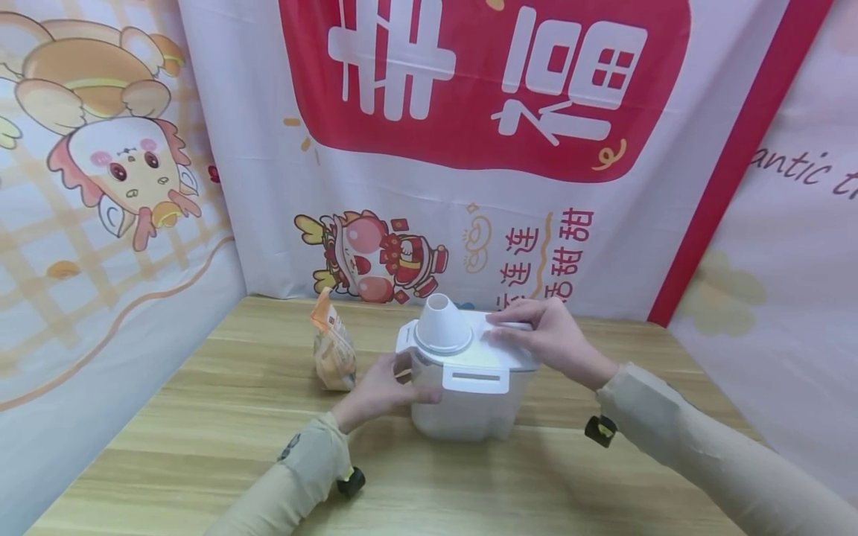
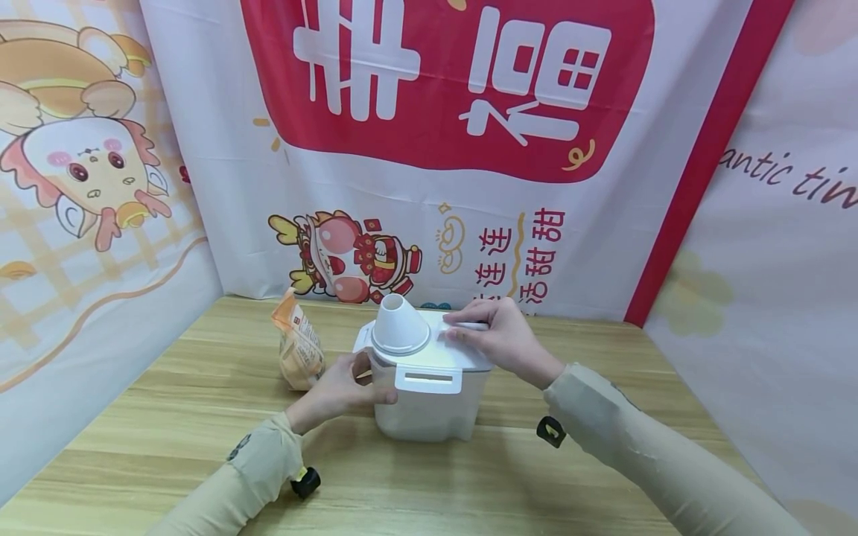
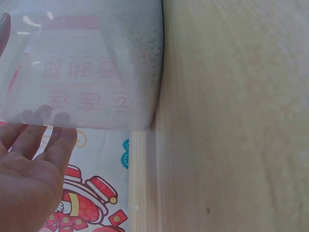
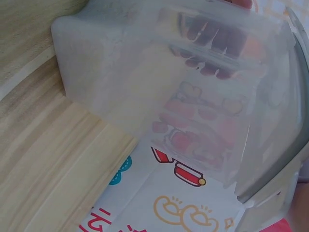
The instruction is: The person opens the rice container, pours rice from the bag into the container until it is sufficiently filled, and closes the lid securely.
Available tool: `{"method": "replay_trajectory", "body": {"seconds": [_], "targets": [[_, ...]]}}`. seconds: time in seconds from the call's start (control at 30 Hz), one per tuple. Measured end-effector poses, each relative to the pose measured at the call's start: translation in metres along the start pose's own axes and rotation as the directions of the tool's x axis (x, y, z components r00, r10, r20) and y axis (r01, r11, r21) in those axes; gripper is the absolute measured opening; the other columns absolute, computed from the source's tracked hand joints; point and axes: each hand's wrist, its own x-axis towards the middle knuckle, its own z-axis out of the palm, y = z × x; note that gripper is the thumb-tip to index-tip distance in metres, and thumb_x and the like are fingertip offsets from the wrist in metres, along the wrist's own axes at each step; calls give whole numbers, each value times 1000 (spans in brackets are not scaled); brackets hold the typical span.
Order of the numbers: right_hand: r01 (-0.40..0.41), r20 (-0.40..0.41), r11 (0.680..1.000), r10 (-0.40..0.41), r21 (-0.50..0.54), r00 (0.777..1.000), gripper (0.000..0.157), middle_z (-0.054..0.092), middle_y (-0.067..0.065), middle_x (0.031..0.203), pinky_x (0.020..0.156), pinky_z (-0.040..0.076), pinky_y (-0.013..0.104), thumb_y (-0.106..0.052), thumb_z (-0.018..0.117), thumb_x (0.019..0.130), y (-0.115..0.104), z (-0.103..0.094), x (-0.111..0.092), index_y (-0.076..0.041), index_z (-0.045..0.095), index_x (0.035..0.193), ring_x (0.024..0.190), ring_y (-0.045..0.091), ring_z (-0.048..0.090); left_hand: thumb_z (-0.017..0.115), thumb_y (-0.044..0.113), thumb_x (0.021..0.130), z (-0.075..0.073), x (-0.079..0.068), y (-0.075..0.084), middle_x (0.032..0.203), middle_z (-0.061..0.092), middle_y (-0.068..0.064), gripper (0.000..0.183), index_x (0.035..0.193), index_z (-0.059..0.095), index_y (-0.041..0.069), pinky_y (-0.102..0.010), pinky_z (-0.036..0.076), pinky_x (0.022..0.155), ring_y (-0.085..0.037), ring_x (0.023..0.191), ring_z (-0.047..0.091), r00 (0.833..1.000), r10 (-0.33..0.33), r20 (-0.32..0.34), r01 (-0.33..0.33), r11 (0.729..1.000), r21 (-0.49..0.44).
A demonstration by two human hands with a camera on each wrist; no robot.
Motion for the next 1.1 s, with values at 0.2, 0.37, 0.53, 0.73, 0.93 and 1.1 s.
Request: {"method": "replay_trajectory", "body": {"seconds": [0.2, 0.37, 0.53, 0.73, 0.93, 1.1], "targets": [[-9, 8, 1000, 9, 3, 1000, 20, 69, 0, 99, 80, 51, 38, -21, 81, 84, -1, 1, 1, -20, 79, 104, 95, 23, 60, 88, 35, 72, 0, 0, 1, 142, 52, -2, 80, 142, 50, 21, -50, 35, 108, -26, 132, 44, 1000, 7, 7, -7, 1000, 6], [-13, 15, 1000, 13, 15, 1000, 21, 69, 2, 99, 80, 50, 38, -21, 80, 84, -1, 1, 1, -19, 78, 105, 94, 24, 59, 89, 36, 71, -1, 0, 0, 141, 52, 1, 81, 141, 51, 23, -49, 35, 108, -23, 132, 45, 1000, 1, 7, -1, 1000, 14], [-18, 18, 1000, 18, 16, 1000, 20, 69, 2, 100, 80, 49, 38, -21, 80, 84, -1, 2, 1, -19, 78, 105, 94, 24, 59, 88, 35, 72, -1, 0, -1, 140, 53, -1, 79, 141, 51, 21, -50, 35, 108, -25, 132, 45, 1000, 18, 8, -18, 1000, 13], [-18, 10, 1000, 18, 15, 1000, 19, 70, -2, 99, 82, 50, 40, -22, 81, 83, 1, 1, 2, -22, 79, 102, 95, 22, 60, 88, 36, 72, 0, -1, -2, 141, 53, -1, 80, 141, 51, 21, -50, 36, 108, -25, 132, 45, 1000, 6, 5, -6, 1000, 16], [-11, 0, 999, 11, 33, 1000, 20, 70, -3, 101, 84, 50, 42, -25, 82, 83, 2, -1, 3, -22, 79, 102, 97, 21, 61, 89, 39, 71, 0, 0, 0, 140, 53, 2, 79, 139, 52, 23, -48, 37, 107, -24, 132, 45, 1000, -11, -1, 11, 1000, 29], [-14, -8, 999, 15, 45, 1000, 22, 70, -3, 103, 86, 51, 42, -28, 82, 82, 1, -4, 4, -22, 79, 103, 99, 21, 61, 89, 40, 71, -1, 1, 2, 137, 55, 4, 75, 136, 54, 26, -48, 38, 106, -24, 131, 45, 1000, -14, -3, 14, 998, 53]]}}
